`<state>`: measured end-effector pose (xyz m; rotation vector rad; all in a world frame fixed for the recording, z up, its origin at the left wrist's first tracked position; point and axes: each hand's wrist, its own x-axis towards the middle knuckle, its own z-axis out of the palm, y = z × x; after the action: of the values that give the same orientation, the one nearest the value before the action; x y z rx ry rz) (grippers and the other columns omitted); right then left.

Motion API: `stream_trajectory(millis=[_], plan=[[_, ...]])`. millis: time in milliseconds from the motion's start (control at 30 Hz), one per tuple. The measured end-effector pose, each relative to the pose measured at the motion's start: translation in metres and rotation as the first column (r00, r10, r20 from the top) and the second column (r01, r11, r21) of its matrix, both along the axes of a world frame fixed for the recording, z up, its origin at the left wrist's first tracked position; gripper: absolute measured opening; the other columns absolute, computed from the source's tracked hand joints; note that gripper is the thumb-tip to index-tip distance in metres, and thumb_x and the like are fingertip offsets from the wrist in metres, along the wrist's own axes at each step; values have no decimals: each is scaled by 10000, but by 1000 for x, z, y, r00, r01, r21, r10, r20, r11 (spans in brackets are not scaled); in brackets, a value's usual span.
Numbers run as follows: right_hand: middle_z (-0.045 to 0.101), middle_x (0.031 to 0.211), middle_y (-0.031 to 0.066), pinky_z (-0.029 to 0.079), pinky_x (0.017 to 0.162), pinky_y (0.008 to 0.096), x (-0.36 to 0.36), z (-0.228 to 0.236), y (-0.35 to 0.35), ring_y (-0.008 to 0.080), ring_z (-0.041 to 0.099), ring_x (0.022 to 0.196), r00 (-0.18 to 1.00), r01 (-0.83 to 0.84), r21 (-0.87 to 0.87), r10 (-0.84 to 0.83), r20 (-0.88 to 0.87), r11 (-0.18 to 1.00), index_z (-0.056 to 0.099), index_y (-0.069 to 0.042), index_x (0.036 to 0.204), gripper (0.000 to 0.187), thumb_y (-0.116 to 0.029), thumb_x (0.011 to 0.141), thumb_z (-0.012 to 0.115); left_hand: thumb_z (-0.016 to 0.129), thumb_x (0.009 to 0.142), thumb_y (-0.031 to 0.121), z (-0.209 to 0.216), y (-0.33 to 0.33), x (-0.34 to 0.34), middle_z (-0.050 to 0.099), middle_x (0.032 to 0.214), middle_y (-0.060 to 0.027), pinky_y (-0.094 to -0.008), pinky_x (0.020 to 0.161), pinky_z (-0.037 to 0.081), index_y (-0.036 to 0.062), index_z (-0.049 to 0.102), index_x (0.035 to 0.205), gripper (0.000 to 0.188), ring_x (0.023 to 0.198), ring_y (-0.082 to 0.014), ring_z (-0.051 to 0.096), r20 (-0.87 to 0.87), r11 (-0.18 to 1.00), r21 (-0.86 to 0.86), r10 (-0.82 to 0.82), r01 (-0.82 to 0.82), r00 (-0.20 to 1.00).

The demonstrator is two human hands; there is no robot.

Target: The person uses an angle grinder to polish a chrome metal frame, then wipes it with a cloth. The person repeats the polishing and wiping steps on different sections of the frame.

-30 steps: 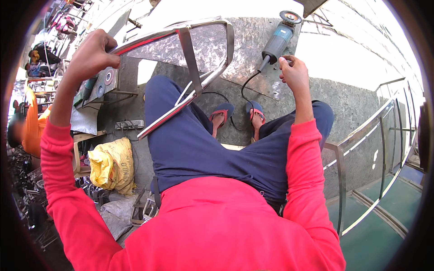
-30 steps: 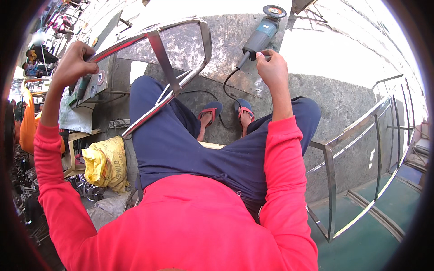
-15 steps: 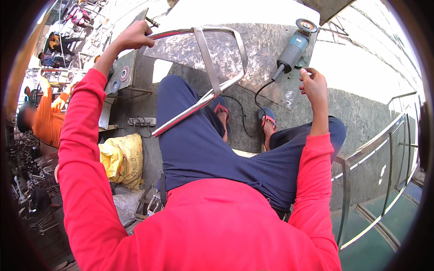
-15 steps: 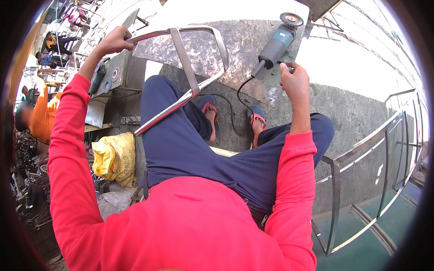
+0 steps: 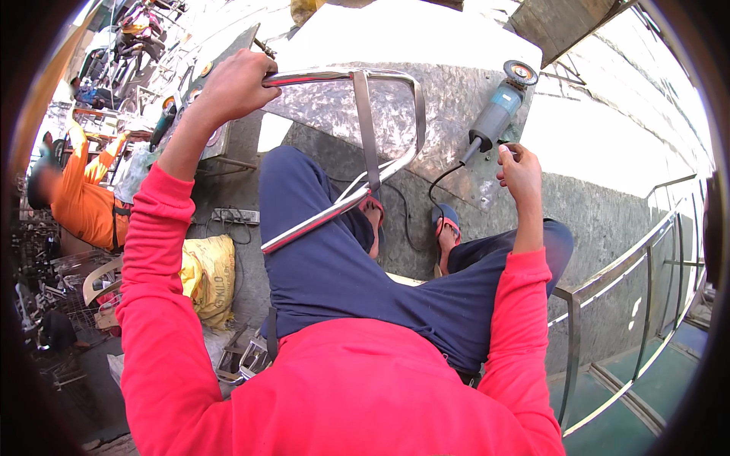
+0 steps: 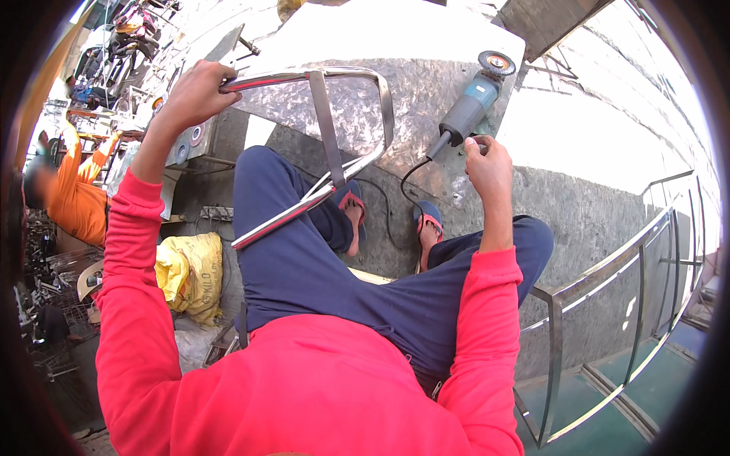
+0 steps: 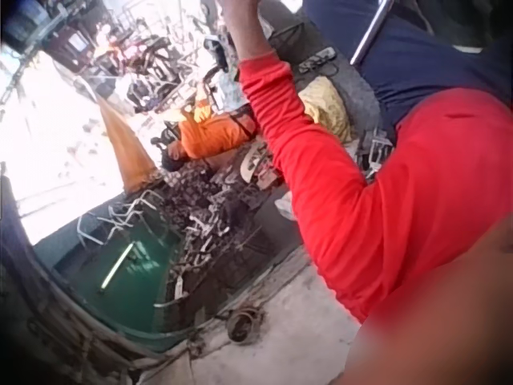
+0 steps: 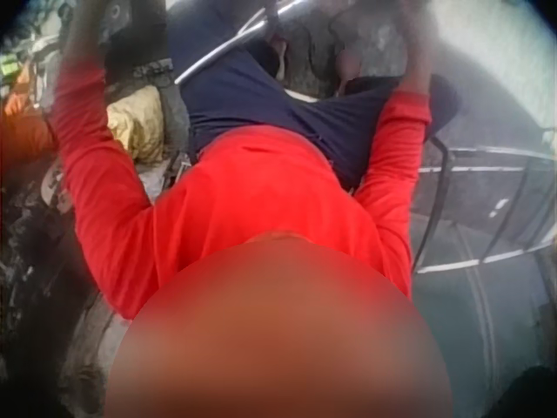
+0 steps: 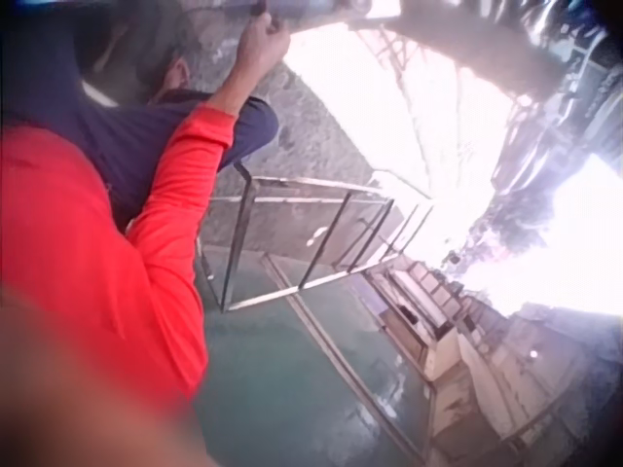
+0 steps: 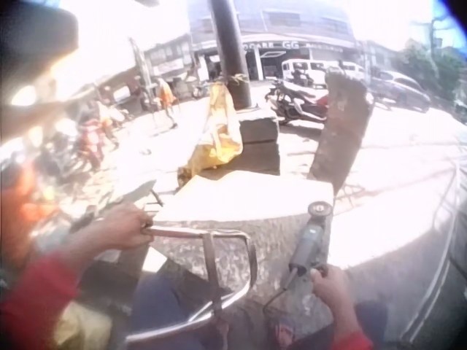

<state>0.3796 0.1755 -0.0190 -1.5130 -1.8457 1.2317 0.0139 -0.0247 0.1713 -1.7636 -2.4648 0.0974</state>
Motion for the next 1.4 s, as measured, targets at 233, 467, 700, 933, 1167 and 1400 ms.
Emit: stream_trajectory(millis=[233, 467, 700, 933, 1167, 1400], plan=[[637, 628, 84, 467, 508, 307, 7, -3, 4, 136, 602, 517, 1000, 24, -6, -24, -11, 1000, 686, 24, 1064, 317, -256, 936, 611, 825, 715, 228, -86, 3, -103, 657, 728, -240, -423, 695, 499, -48, 716, 840, 322, 724, -357, 675, 114, 985, -68, 167, -160, 979], [645, 652, 98, 493, 505, 298, 2, -10, 12, 143, 626, 540, 999, 34, 4, -34, -2, 999, 683, 40, 1074, 335, -256, 933, 616, 828, 713, 243, -164, 12, -146, 649, 704, -235, -420, 675, 502, -18, 737, 858, 312, 687, -336, 679, 224, 979, -29, 201, -200, 954], [649, 676, 93, 496, 494, 289, -1, -16, 16, 143, 629, 547, 997, 76, -9, -76, -18, 997, 687, 45, 1057, 344, -267, 927, 625, 821, 706, 269, -172, 10, -148, 680, 780, -233, -427, 728, 516, -11, 738, 932, 370, 749, -344, 694, 283, 978, -2, 199, -207, 938], [649, 737, 102, 500, 489, 280, -12, -23, 40, 135, 613, 569, 994, 90, -33, -92, -59, 995, 669, 80, 1051, 399, -301, 942, 622, 732, 830, 280, -123, 20, -54, 718, 959, -225, -408, 847, 537, 15, 742, 1021, 327, 922, -335, 711, 256, 861, 434, 164, -265, 953], [658, 872, 117, 517, 496, 277, -26, -23, 65, 158, 620, 630, 962, 136, -198, -177, -206, 971, 613, 107, 1115, 455, -319, 954, 626, 706, 836, 310, -149, 82, 168, 683, 906, -258, -464, 869, 512, -20, 702, 955, 351, 936, -421, 647, 578, 903, 426, -224, -57, 785], [646, 859, 97, 519, 499, 312, -19, -37, 76, 176, 634, 645, 950, 196, -215, -239, -201, 957, 621, 42, 1017, 363, -310, 934, 644, 871, 635, 486, -217, 193, 245, 659, 1090, -270, -467, 903, 537, -67, 496, 1209, 880, 1040, -407, 656, 632, 967, 134, 84, -216, 770]])
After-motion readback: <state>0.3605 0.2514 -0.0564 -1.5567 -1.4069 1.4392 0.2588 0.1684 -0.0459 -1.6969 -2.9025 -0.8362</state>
